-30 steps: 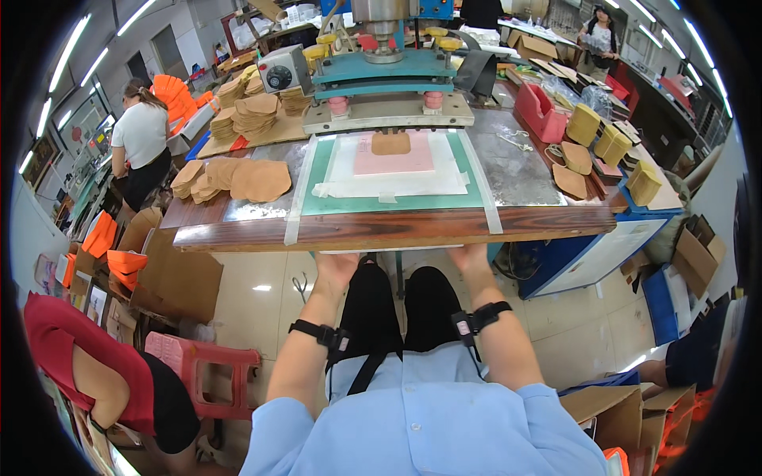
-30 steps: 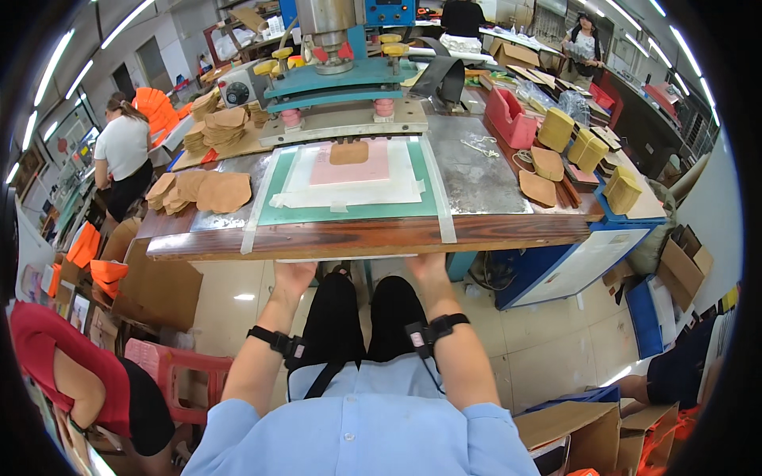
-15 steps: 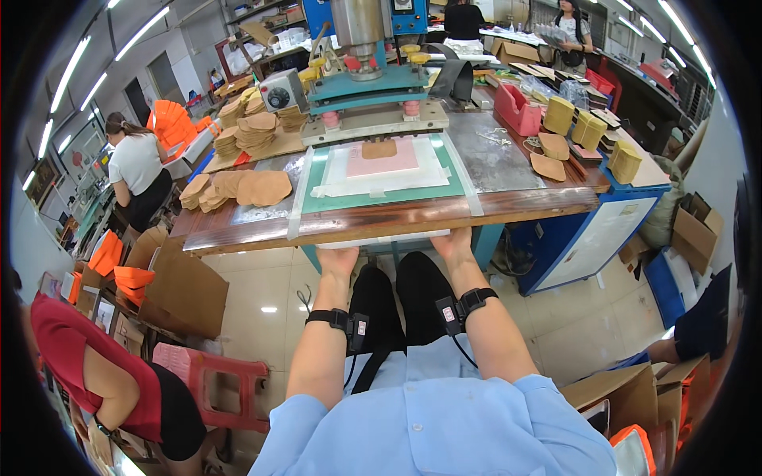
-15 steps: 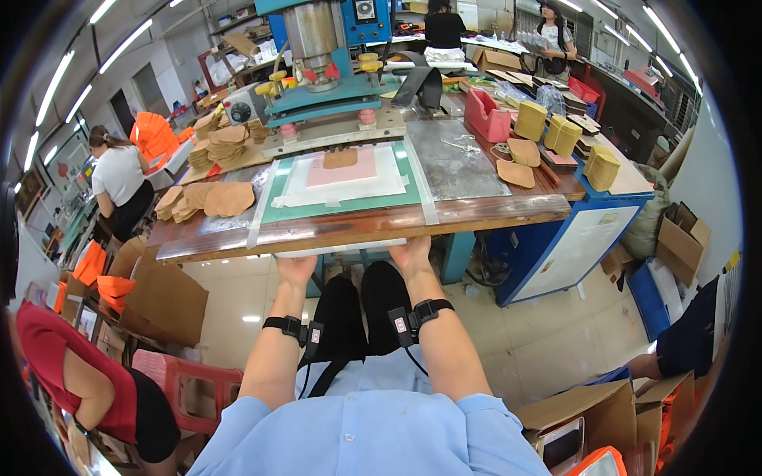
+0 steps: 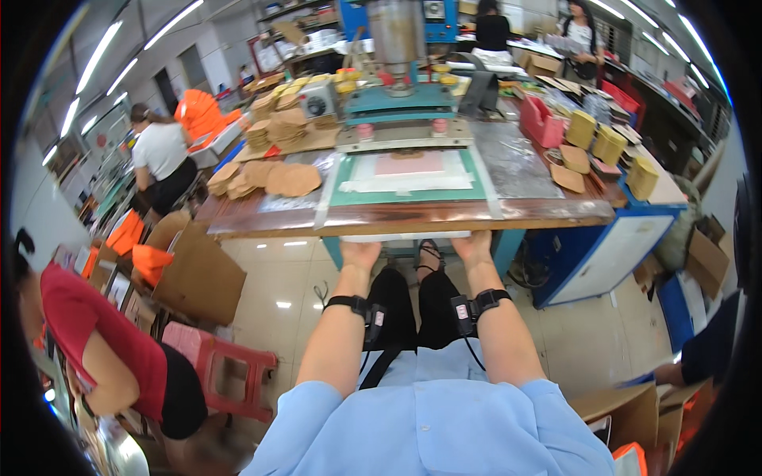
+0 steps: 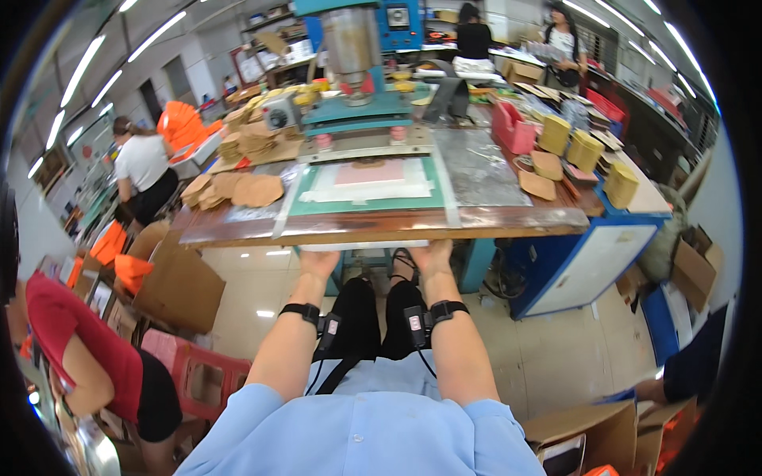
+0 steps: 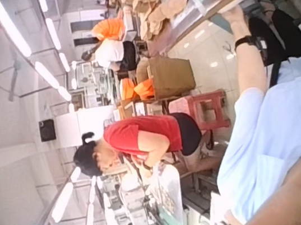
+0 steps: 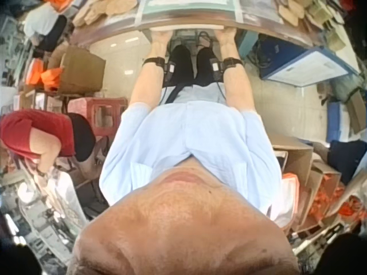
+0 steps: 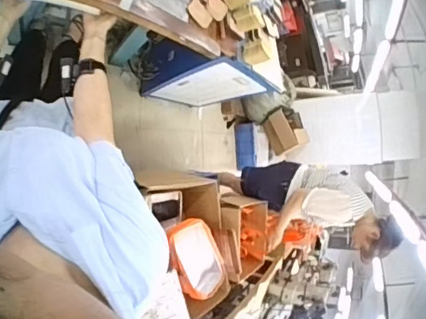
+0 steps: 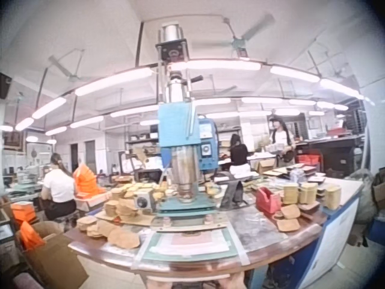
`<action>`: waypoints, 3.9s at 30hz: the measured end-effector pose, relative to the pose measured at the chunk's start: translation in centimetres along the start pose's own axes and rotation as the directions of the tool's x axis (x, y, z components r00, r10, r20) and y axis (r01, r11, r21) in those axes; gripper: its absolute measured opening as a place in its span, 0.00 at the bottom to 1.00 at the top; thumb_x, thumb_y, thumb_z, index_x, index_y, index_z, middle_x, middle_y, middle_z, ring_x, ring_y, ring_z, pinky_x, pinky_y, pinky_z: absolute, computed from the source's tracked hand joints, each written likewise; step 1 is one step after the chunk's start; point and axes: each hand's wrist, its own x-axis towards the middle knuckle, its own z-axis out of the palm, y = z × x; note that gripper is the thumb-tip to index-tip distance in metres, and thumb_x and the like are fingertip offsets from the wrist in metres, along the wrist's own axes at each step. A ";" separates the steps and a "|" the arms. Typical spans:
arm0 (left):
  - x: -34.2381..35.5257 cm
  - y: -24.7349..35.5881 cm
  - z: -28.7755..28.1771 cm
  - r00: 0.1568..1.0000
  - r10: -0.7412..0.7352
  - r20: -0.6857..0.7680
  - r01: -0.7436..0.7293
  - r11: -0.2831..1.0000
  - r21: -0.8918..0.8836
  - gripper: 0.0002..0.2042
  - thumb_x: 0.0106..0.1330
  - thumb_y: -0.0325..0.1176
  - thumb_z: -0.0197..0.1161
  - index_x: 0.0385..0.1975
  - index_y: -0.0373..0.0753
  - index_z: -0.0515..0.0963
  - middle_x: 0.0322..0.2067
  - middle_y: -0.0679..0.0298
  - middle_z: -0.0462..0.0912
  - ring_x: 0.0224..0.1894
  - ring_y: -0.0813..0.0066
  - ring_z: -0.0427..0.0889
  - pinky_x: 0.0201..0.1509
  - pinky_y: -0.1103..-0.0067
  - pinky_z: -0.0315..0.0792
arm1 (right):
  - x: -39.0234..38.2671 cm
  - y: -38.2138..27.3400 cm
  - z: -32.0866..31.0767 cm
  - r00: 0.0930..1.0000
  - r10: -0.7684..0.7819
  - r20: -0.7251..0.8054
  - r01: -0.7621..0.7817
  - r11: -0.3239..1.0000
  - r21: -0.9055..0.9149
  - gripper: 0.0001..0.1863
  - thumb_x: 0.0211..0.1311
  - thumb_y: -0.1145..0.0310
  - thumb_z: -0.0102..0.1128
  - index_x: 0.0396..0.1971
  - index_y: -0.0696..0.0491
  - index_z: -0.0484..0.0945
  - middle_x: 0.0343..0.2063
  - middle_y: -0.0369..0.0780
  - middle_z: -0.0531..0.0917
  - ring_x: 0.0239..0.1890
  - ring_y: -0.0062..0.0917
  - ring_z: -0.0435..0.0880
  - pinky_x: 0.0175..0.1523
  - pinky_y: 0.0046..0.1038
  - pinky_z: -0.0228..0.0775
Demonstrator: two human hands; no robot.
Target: Embossing or stamping patterns onto leather pieces using a mechanical press.
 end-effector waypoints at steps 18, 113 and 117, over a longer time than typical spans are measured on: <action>-1.1 0.1 1.6 0.994 0.006 -0.112 -0.018 0.995 -0.101 0.16 0.70 0.40 0.41 0.51 0.39 0.68 0.51 0.62 0.74 0.53 0.65 0.73 0.57 0.68 0.68 | -1.6 0.4 2.5 1.000 0.022 0.005 -0.022 0.999 -0.035 0.21 0.67 0.59 0.38 0.53 0.56 0.68 0.54 0.42 0.72 0.57 0.37 0.70 0.62 0.43 0.61; -0.3 0.7 0.8 1.000 -0.014 -0.027 0.015 1.000 0.022 0.19 0.69 0.41 0.43 0.53 0.37 0.68 0.55 0.59 0.71 0.58 0.62 0.69 0.63 0.65 0.62 | -2.1 0.7 2.9 0.997 -0.038 -0.060 0.038 0.999 0.011 0.23 0.69 0.56 0.36 0.57 0.55 0.63 0.57 0.41 0.68 0.59 0.34 0.66 0.64 0.40 0.57; -0.8 0.5 0.7 0.998 0.013 -0.069 -0.012 1.000 0.009 0.19 0.69 0.41 0.44 0.53 0.37 0.69 0.53 0.60 0.73 0.56 0.63 0.70 0.62 0.66 0.65 | -3.0 0.4 3.2 0.996 0.022 -0.084 -0.034 0.990 -0.140 0.23 0.69 0.56 0.34 0.56 0.56 0.64 0.55 0.42 0.70 0.58 0.34 0.68 0.62 0.39 0.60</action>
